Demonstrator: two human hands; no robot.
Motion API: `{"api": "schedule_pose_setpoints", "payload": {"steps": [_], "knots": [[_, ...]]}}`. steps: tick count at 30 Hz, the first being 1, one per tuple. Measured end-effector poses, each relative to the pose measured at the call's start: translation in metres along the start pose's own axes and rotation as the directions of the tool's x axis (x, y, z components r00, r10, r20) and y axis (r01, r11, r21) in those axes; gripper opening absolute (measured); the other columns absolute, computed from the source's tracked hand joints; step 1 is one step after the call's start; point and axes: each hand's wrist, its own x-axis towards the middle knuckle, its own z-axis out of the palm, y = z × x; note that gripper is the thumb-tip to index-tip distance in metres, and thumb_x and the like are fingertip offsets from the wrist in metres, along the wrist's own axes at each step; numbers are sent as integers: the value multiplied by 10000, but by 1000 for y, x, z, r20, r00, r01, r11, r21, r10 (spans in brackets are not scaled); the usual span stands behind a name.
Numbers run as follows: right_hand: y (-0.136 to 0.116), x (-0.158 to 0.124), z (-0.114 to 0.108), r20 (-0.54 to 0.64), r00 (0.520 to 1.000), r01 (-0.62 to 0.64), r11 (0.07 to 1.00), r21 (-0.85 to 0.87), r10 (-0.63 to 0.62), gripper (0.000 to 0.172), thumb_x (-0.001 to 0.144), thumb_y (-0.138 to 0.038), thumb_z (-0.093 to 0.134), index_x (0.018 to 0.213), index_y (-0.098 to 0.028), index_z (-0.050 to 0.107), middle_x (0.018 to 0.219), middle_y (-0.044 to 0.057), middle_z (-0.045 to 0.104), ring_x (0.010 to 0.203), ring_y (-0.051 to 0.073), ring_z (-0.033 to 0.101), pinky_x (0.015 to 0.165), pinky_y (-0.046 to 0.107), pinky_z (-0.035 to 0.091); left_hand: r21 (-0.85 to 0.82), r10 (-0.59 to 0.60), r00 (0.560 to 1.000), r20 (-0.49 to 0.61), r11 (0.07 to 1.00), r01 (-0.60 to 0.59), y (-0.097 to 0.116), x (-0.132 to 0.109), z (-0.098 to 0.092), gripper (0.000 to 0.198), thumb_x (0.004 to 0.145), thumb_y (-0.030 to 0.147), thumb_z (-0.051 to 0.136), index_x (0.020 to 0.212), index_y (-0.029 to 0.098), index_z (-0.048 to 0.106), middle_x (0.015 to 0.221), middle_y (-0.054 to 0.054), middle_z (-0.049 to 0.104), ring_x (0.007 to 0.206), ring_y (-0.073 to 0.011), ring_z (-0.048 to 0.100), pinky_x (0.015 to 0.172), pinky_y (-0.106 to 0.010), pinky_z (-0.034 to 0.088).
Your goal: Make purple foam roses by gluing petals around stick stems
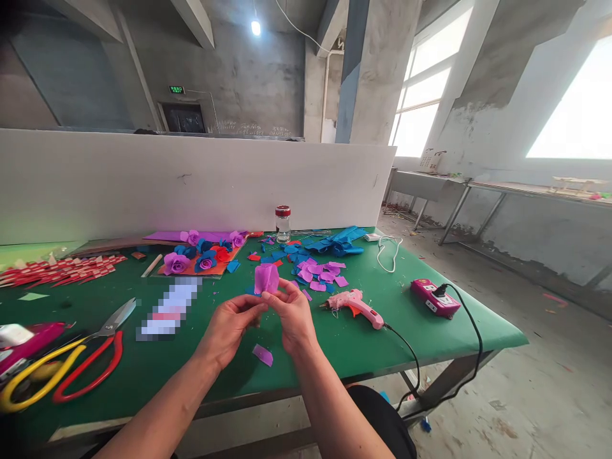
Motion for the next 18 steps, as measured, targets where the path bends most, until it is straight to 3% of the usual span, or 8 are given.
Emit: {"api": "schedule_pose_setpoints", "payload": {"steps": [2,8,13,18], "knots": [[-3,-1,-1,-24,999,27,999,-45,-28,465,597,-259,837,1020,-192,656,724,-9,723,661,124,622,724,259,443,67,-8,998,70,998,4,7,3,-8,277,572,287,817,823,194,748,776,-25,680,645,-121,508,562,-230,384],[-6,-8,1,53,999,-1,989,-148,9,505,595,-287,844,1056,-193,660,739,6,738,679,152,655,749,296,473,78,123,991,-53,990,-118,29,12,-38,341,740,473,679,890,175,746,961,-93,691,755,-158,530,637,-250,397],[-1,-13,4,153,984,-52,971,-233,90,459,574,-265,853,991,-187,677,729,10,740,661,151,659,705,273,468,116,137,988,76,983,-145,48,3,-48,363,788,467,632,970,172,739,971,-112,695,851,-202,564,680,-271,407],[-2,-18,4,215,964,-78,943,-324,154,389,592,-266,835,932,-193,661,713,8,736,638,160,656,638,262,452,234,79,979,187,964,-123,60,-8,-48,248,751,363,662,906,183,733,868,-94,686,810,-215,581,692,-286,414]]}}
